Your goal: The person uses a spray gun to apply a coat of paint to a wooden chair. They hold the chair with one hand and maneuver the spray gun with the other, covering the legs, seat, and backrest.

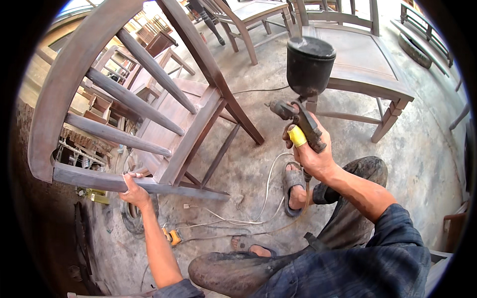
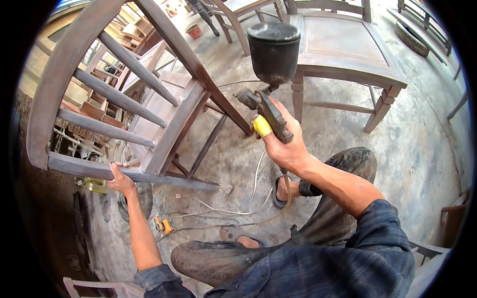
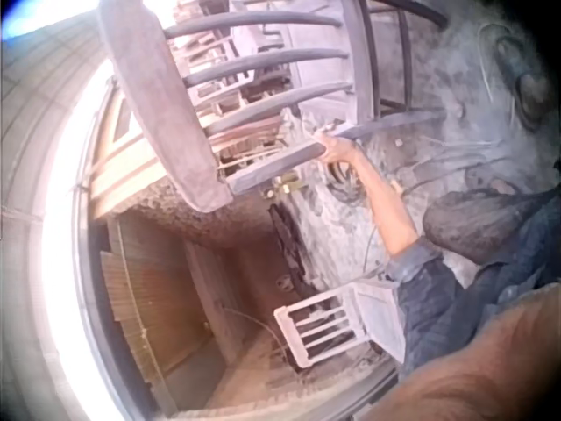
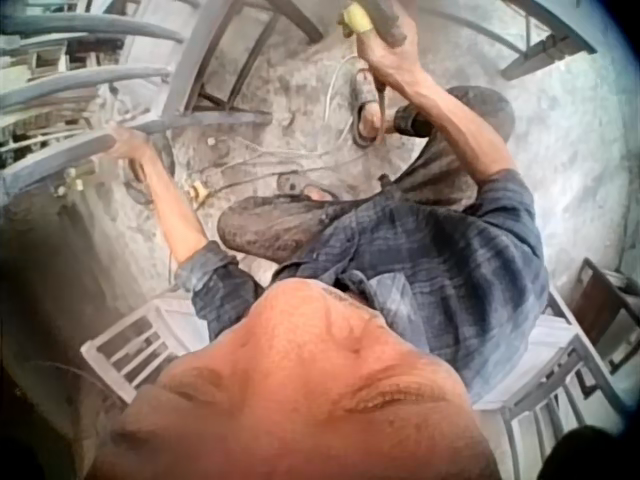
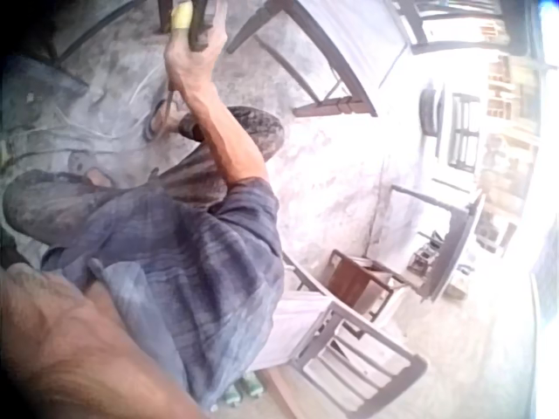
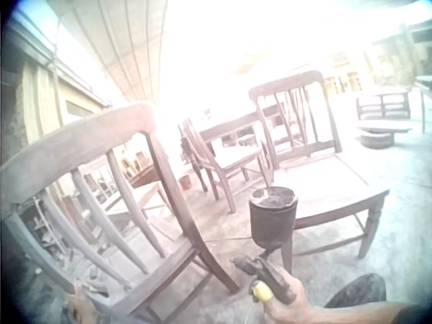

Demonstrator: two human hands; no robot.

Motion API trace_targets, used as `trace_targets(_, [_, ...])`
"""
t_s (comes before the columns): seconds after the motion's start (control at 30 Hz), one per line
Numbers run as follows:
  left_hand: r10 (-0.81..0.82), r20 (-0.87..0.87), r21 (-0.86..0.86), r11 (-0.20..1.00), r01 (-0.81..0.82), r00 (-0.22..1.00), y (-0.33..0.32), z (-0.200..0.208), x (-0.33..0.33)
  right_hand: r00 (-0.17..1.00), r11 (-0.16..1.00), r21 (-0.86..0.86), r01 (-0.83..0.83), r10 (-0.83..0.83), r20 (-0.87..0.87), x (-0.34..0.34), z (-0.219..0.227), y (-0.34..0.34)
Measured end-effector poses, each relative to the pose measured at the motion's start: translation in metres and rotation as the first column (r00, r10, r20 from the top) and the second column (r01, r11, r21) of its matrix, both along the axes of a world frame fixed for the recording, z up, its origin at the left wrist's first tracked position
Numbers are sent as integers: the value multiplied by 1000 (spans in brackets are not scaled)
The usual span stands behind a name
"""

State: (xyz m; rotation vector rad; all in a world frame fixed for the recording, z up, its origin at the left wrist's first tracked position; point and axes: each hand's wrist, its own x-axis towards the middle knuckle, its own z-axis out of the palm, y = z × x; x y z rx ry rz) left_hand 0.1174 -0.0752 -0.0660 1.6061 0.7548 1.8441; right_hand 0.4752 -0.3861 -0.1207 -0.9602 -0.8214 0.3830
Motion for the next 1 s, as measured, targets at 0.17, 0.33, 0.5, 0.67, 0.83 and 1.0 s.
trace_targets(0.17, [17, -13, -30, 999, -17, 1000, -5, 2, 3, 970, 989, -93, 118, -95, 222, 3, -12, 1])
trace_targets(0.33, [46, -22, -4, 999, -47, 999, -7, 0, 7, 993, 955, -294, 36, -1, 117, -8, -27, -16])
trace_targets(0.5, [28, -4, 6, 1000, -28, 1000, -11, 6, 8, 1000, 958, -287, -4, 11, 24, -5, 2, -23])
trace_targets(0.67, [42, 18, -30, 999, -42, 999, -11, 3, 13, 999, 972, -230, -50, 49, -12, 12, 72, -35])
trace_targets(0.83, [69, 10, -27, 997, -69, 998, -8, 2, 7, 991, 974, -209, -91, 68, -113, 21, 124, -41])
trace_targets(1.0, [12, 63, -40, 999, -9, 998, -15, 6, 13, 996, 992, -96, -77, 72, -60, 23, 165, -51])
